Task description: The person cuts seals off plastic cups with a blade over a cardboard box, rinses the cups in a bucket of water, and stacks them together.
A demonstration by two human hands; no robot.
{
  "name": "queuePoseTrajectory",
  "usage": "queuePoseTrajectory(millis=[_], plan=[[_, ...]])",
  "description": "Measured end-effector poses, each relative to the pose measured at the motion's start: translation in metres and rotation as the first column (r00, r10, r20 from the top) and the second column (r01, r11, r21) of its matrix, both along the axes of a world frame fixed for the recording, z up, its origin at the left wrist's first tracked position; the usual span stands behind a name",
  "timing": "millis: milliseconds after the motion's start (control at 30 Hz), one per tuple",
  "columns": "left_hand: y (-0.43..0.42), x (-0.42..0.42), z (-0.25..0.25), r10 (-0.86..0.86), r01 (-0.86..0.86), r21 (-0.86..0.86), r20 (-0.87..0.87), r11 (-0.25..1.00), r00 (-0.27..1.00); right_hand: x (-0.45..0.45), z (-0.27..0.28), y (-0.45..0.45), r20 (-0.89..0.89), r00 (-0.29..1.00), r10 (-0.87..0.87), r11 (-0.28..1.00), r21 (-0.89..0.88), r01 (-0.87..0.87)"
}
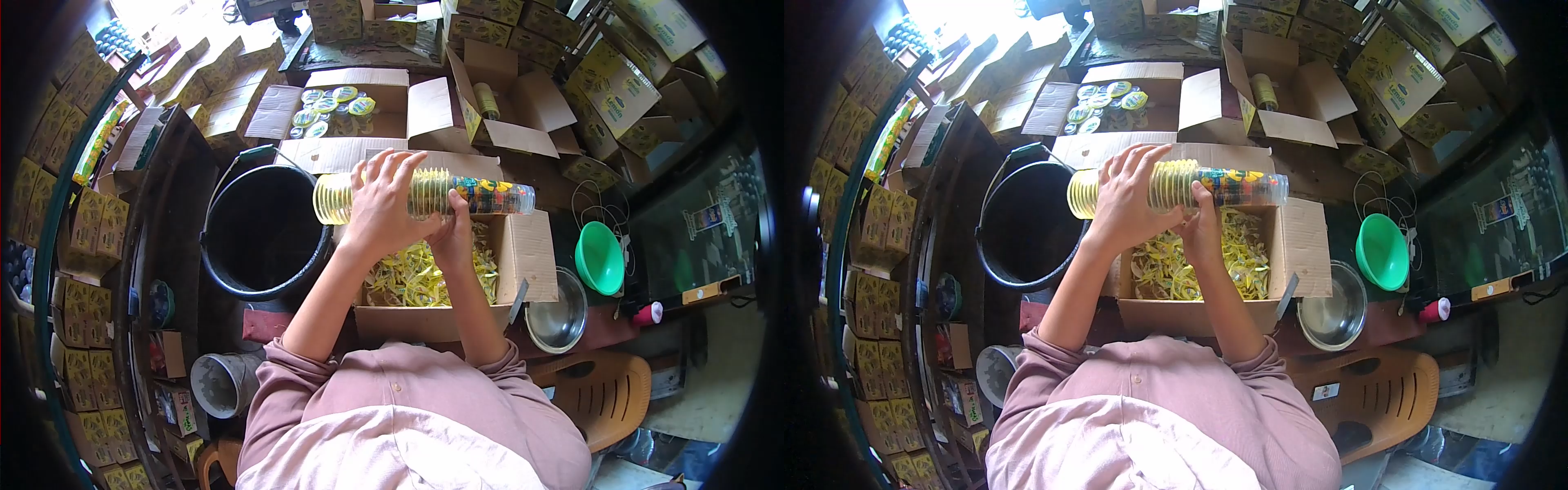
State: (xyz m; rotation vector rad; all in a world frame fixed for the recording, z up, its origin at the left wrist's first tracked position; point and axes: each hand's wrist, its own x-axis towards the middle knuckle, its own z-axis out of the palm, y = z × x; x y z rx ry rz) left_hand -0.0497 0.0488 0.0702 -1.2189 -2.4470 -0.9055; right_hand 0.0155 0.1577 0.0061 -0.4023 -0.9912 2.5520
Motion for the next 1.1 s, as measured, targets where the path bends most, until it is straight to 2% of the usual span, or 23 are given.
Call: queuePoseTrajectory(millis=[167, 267, 333, 367, 433, 467, 500, 533, 600, 633, 667, 700, 767, 800, 833, 900, 967, 1100], plan=[[-0.001, -0.002, 0.0, -0.016, 0.017, 0.004, -0.003, 1.0, 1.0, 0.004, 0.006, -0.004, 0.013, 1.0, 0.001, 0.999, 0.054, -0.001], [-0.004, -0.004, -0.001, -0.06, 0.06, 0.0, 0.001, 0.998, 0.998, 0.001, -0.008, -0.002, 0.053, 0.998, -0.032, 0.994, 0.102, 0.026], [-0.01, -0.007, 0.0, -0.091, 0.091, -0.006, -0.04, 0.996, 0.995, 0.0, -0.005, 0.007, 0.089, 0.996, 0.023, 0.982, 0.183, -0.039], [-0.015, -0.011, 0.001, -0.114, 0.113, 0.006, 0.028, 0.994, 0.993, -0.002, -0.001, 0.014, 0.108, 0.993, 0.05, 0.972, 0.222, -0.073], [-0.029, -0.024, 0.004, -0.162, 0.158, 0.037, 0.167, 0.987, 0.973, -0.007, 0.018, 0.035, 0.183, 0.98, 0.081, 0.901, 0.406, -0.151], [-0.033, -0.035, -0.006, -0.236, 0.201, 0.143, 0.289, 0.969, 0.928, -0.011, 0.03, 0.044, 0.221, 0.971, 0.087, 0.851, 0.491, -0.188], [-0.033, -0.04, -0.012, -0.307, 0.206, 0.243, 0.522, 0.948, 0.796, -0.017, 0.04, 0.051, 0.237, 0.962, 0.138, 0.806, 0.538, -0.248], [-0.033, -0.043, -0.019, -0.376, 0.18, 0.34, 0.704, 0.923, 0.602, -0.023, 0.051, 0.057, 0.254, 0.949, 0.188, 0.753, 0.583, -0.306], [-0.023, -0.043, -0.046, -0.541, 0.162, 0.528, 0.724, 0.834, 0.427, -0.04, 0.073, 0.062, 0.339, 0.905, 0.256, 0.604, 0.674, -0.424], [-0.019, -0.047, -0.071, -0.573, 0.116, 0.58, 0.717, 0.806, 0.397, -0.05, 0.085, 0.059, 0.403, 0.876, 0.265, 0.509, 0.713, -0.482], [-0.013, -0.043, -0.077, -0.629, -0.012, 0.666, 0.711, 0.746, 0.314, -0.059, 0.094, 0.057, 0.469, 0.843, 0.265, 0.41, 0.736, -0.538], [-0.01, -0.038, -0.07, -0.685, -0.084, 0.728, 0.672, 0.68, 0.281, -0.066, 0.099, 0.054, 0.498, 0.839, 0.217, 0.373, 0.752, -0.543], [-0.01, -0.034, -0.052, -0.762, -0.231, 0.803, 0.595, 0.549, 0.257, -0.069, 0.089, 0.044, 0.203, 0.971, 0.127, 0.5, 0.832, -0.239], [-0.011, -0.038, -0.043, -0.784, -0.298, 0.822, 0.56, 0.485, 0.268, -0.07, 0.086, 0.039, 0.045, 0.996, 0.072, 0.549, 0.832, -0.077], [-0.011, -0.042, -0.034, -0.801, -0.335, 0.846, 0.514, 0.414, 0.307, -0.062, 0.083, 0.028, -0.211, 0.97, -0.123, 0.378, 0.893, 0.243], [-0.021, -0.052, -0.016, -0.773, -0.366, 0.832, 0.536, 0.416, 0.339, -0.04, 0.064, 0.024, -0.541, 0.83, -0.131, 0.113, 0.824, 0.555], [-0.033, -0.06, -0.005, -0.763, -0.386, 0.824, 0.546, 0.415, 0.346, -0.014, 0.057, 0.014, -0.626, 0.78, 0.013, -0.121, 0.773, 0.623], [-0.04, -0.058, 0.006, -0.714, -0.381, 0.79, 0.604, 0.48, 0.354, 0.009, 0.058, -0.005, -0.575, 0.806, 0.138, -0.218, 0.776, 0.591]])
